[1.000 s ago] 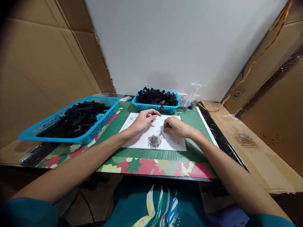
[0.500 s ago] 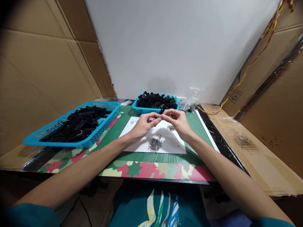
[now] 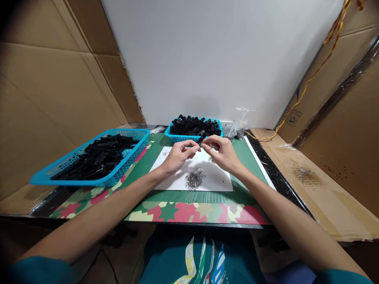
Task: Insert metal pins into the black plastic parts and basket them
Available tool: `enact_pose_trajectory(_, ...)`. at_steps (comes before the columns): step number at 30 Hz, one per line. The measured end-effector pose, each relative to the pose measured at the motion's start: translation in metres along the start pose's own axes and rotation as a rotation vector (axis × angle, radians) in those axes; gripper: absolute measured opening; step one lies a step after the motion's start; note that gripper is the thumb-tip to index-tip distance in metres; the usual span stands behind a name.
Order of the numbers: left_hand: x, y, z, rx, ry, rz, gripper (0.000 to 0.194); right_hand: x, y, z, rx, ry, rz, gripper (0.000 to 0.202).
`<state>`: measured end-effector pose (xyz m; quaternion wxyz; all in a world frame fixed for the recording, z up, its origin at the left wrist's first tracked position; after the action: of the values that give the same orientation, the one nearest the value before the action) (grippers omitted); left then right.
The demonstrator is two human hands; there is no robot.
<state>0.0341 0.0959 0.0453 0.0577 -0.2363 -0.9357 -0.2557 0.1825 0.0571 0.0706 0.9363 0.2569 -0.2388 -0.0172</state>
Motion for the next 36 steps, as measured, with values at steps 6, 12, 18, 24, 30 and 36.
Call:
enact_pose_trajectory(6, -0.001, -0.002, -0.008, -0.145, 0.242, 0.011, 0.022, 0.0, 0.002, 0.002, 0.037, -0.032, 0.071, 0.021)
enact_pose_trajectory(12, -0.001, -0.004, -0.009, -0.203, 0.333, 0.013, 0.022, -0.001, 0.004, -0.004, -0.025, -0.008, 0.123, 0.017)
enact_pose_trajectory(18, 0.002, -0.005, -0.014, -0.245, 0.323, 0.006, 0.032, 0.017, 0.001, -0.002, -0.006, -0.021, -0.16, 0.016)
enact_pose_trajectory(24, 0.003, -0.005, -0.013, -0.253, 0.152, -0.053, 0.028, 0.024, -0.016, 0.028, 0.303, -0.173, -0.392, 0.014)
enact_pose_trajectory(30, 0.003, -0.008, -0.018, -0.307, 0.011, -0.108, 0.042, 0.01, -0.024, 0.038, 0.468, -0.212, -0.345, 0.016)
enact_pose_trajectory(36, 0.004, -0.008, -0.023, -0.29, -0.042, -0.117, 0.043, 0.006, -0.024, 0.035, 0.485, -0.154, -0.287, 0.015)
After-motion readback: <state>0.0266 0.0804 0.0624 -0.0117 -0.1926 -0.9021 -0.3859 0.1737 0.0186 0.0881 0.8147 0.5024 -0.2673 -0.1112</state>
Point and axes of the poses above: each hand's wrist, its own y-axis towards the middle knuckle, its own x-axis out of the back of the hand, z = x × y, the point moved 8 cm from there along y, towards the middle knuckle, and after that the axes turned 8 degrees about -x, right-handed, at the moved point
